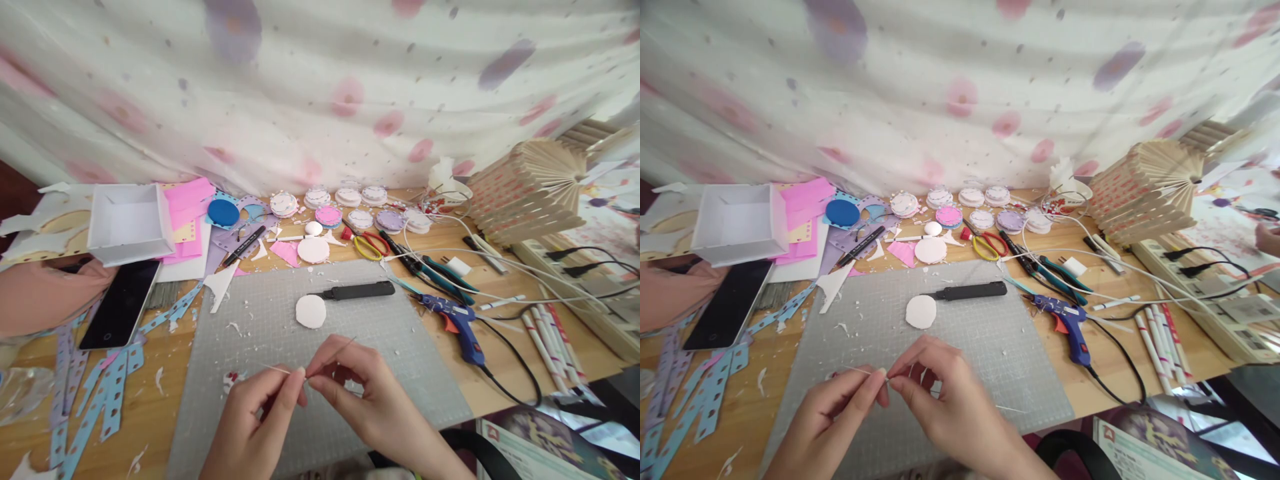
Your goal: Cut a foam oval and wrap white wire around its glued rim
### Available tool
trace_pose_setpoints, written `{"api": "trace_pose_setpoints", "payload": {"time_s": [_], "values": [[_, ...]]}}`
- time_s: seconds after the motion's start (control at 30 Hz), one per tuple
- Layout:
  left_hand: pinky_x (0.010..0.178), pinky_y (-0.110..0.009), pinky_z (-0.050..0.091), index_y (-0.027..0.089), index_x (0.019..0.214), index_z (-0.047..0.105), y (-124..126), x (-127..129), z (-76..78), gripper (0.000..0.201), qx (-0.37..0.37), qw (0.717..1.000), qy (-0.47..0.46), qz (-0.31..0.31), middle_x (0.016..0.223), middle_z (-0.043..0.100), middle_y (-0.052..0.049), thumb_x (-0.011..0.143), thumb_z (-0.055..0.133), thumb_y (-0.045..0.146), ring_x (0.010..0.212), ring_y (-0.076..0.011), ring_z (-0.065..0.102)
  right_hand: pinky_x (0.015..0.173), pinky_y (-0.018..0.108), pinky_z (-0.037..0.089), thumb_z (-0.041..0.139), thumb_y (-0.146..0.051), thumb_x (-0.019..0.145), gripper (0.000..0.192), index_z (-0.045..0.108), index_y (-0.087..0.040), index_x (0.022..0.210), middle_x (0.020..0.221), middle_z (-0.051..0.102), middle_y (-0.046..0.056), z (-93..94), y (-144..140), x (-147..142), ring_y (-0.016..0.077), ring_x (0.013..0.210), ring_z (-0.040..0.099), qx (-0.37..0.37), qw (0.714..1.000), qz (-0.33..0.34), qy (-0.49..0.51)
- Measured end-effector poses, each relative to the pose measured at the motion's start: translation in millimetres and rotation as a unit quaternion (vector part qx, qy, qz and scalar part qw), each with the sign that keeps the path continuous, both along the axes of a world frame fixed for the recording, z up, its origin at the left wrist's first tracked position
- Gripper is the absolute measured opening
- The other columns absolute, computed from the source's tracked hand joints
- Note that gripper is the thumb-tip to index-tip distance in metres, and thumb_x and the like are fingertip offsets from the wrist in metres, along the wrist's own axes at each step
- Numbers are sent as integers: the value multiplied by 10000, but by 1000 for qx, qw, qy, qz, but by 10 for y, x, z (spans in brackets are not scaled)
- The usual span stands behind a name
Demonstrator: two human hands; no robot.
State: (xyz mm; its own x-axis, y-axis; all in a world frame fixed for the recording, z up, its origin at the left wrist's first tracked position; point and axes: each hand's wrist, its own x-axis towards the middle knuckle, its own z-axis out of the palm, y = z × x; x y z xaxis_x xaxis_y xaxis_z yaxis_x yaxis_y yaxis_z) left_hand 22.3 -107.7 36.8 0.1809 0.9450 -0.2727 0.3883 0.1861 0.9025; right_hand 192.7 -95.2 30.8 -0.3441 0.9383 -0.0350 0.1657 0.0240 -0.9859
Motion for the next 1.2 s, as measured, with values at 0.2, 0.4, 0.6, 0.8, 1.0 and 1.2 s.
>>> {"api": "trace_pose_setpoints", "payload": {"time_s": [0.2,0.4,0.6,0.8,1.0,1.2], "values": [[499,-209,315,199,692,567,12,11,15,341,-17,999,-42,23,598,425,39,869,509,484,549,-116,383,614,226,430,580,-231,904,97,652,-184,858,792,635,6,-8,-8,-21,110,675,559,12,1000,-20,-4],[507,-215,314,197,631,502,8,5,-23,393,-21,999,-38,17,554,360,54,889,466,491,528,-114,375,622,227,440,584,-205,894,89,649,-179,837,764,626,10,-1,-21,-40,119,687,568,32,999,-21,0],[507,-211,319,197,620,506,21,29,-10,380,19,1000,-20,13,554,380,55,898,468,454,520,-109,375,603,210,435,560,-233,915,92,622,-188,864,769,632,4,-14,-20,-34,105,666,567,-2,1000,-4,19],[519,-195,345,198,638,530,6,40,-43,351,54,998,-11,0,566,436,52,910,464,410,524,-104,411,523,197,364,537,-272,927,111,599,-192,881,723,600,-14,12,-46,9,85,587,475,-31,999,22,-3],[524,-184,364,197,664,545,-13,19,-40,341,76,997,12,-12,580,476,48,924,448,394,542,-104,460,475,191,301,577,-250,896,97,643,-184,873,655,553,-35,48,-23,15,71,530,404,-29,999,8,-20],[518,-186,369,194,674,550,-9,12,-31,356,85,996,22,-17,585,471,45,930,431,411,541,-107,460,471,194,299,593,-270,889,114,651,-177,858,632,542,-38,36,-23,10,71,519,397,-26,999,3,-19]]}}
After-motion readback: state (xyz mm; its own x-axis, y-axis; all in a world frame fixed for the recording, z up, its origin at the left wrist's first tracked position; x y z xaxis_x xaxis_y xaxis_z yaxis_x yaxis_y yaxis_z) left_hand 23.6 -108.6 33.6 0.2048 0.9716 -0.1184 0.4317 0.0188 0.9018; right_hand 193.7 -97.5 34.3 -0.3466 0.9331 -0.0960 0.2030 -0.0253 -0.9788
